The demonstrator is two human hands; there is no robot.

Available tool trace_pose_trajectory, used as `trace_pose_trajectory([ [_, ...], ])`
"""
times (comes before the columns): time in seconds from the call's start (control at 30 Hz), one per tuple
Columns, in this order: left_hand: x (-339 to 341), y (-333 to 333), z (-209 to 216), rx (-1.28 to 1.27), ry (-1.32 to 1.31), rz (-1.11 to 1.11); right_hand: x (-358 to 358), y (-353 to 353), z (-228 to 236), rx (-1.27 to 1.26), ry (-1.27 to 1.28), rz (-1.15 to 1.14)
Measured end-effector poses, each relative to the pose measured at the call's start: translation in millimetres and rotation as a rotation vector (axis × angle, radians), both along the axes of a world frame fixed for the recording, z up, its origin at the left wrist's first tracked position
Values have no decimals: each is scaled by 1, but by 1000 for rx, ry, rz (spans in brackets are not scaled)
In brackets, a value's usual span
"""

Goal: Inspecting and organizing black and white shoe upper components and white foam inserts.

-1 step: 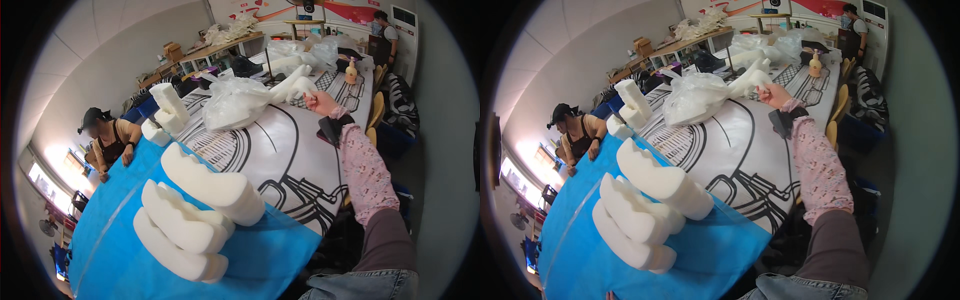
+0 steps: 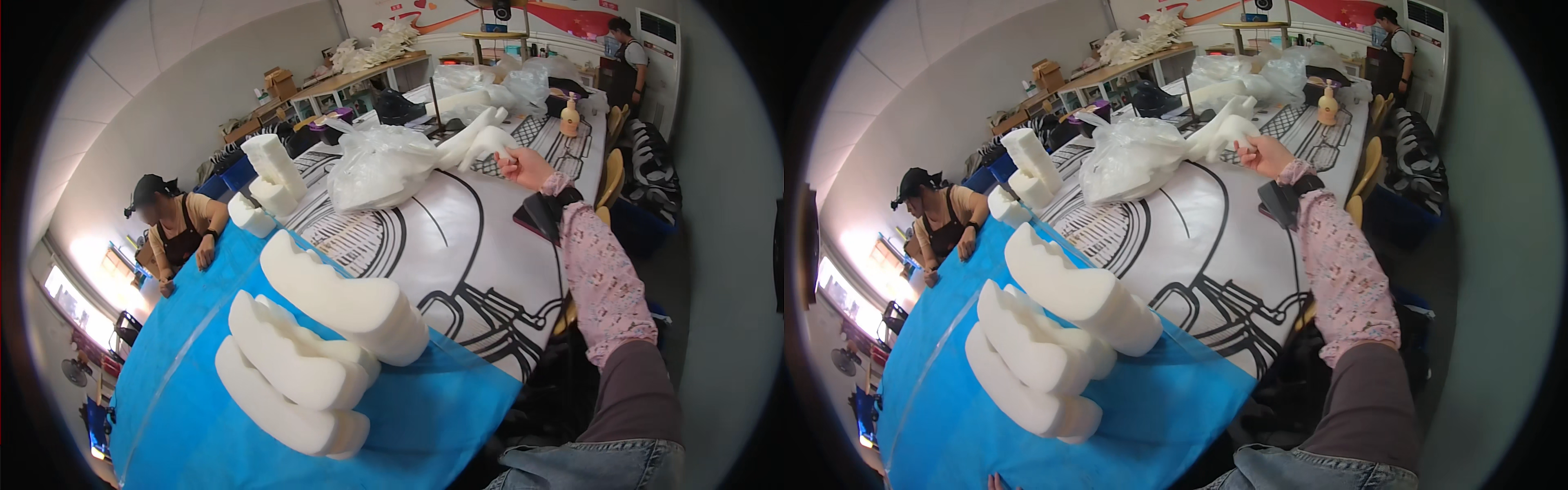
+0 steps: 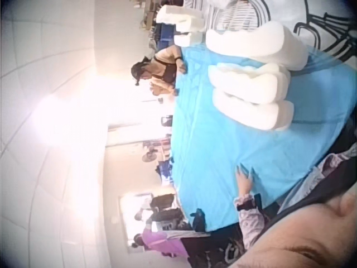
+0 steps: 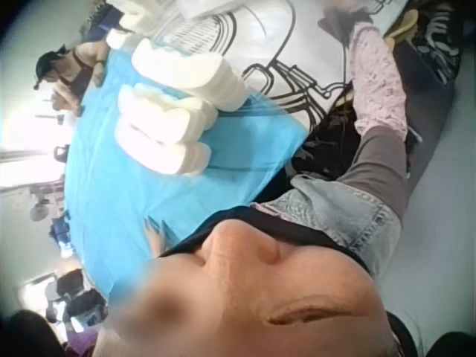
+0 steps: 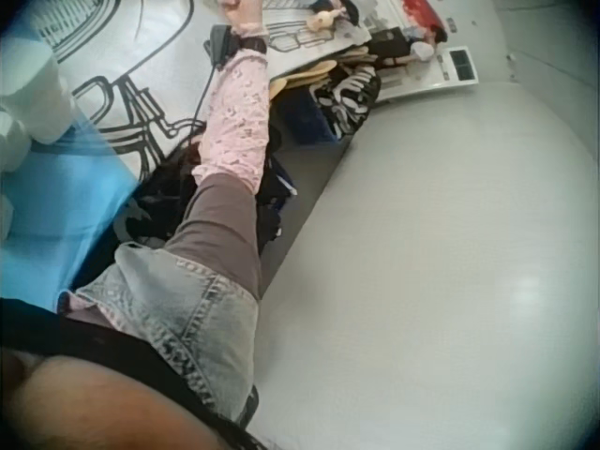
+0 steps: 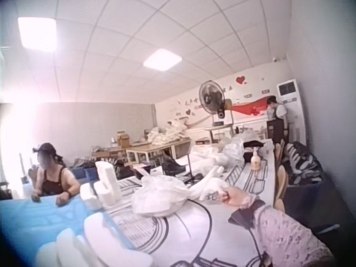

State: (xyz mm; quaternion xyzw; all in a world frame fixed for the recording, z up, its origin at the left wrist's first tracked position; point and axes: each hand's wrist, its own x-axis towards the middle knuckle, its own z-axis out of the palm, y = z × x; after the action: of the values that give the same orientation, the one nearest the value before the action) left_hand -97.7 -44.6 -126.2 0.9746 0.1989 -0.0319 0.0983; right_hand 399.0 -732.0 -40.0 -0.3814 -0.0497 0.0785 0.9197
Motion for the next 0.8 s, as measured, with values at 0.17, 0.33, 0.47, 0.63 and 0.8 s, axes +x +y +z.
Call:
trace_pose_trajectory([
  [0.17, -4, -3, 3, 30, -4, -15, -96, 17, 22, -495, -56, 241],
  [0.33, -4, -12, 12, 30, 1, -22, -128, 13, 61, -746, -358, -380],
  [0.47, 3, -14, 8, 57, -9, -53, -56, -31, 29, -1127, -249, -745],
  [0.63, -1, -14, 12, 58, 11, -68, -40, -6, 9, -1334, 56, -465],
  [0.8, -2, 7, -10, 26, -29, -24, -102, 37, 50, -1235, -186, 75],
])
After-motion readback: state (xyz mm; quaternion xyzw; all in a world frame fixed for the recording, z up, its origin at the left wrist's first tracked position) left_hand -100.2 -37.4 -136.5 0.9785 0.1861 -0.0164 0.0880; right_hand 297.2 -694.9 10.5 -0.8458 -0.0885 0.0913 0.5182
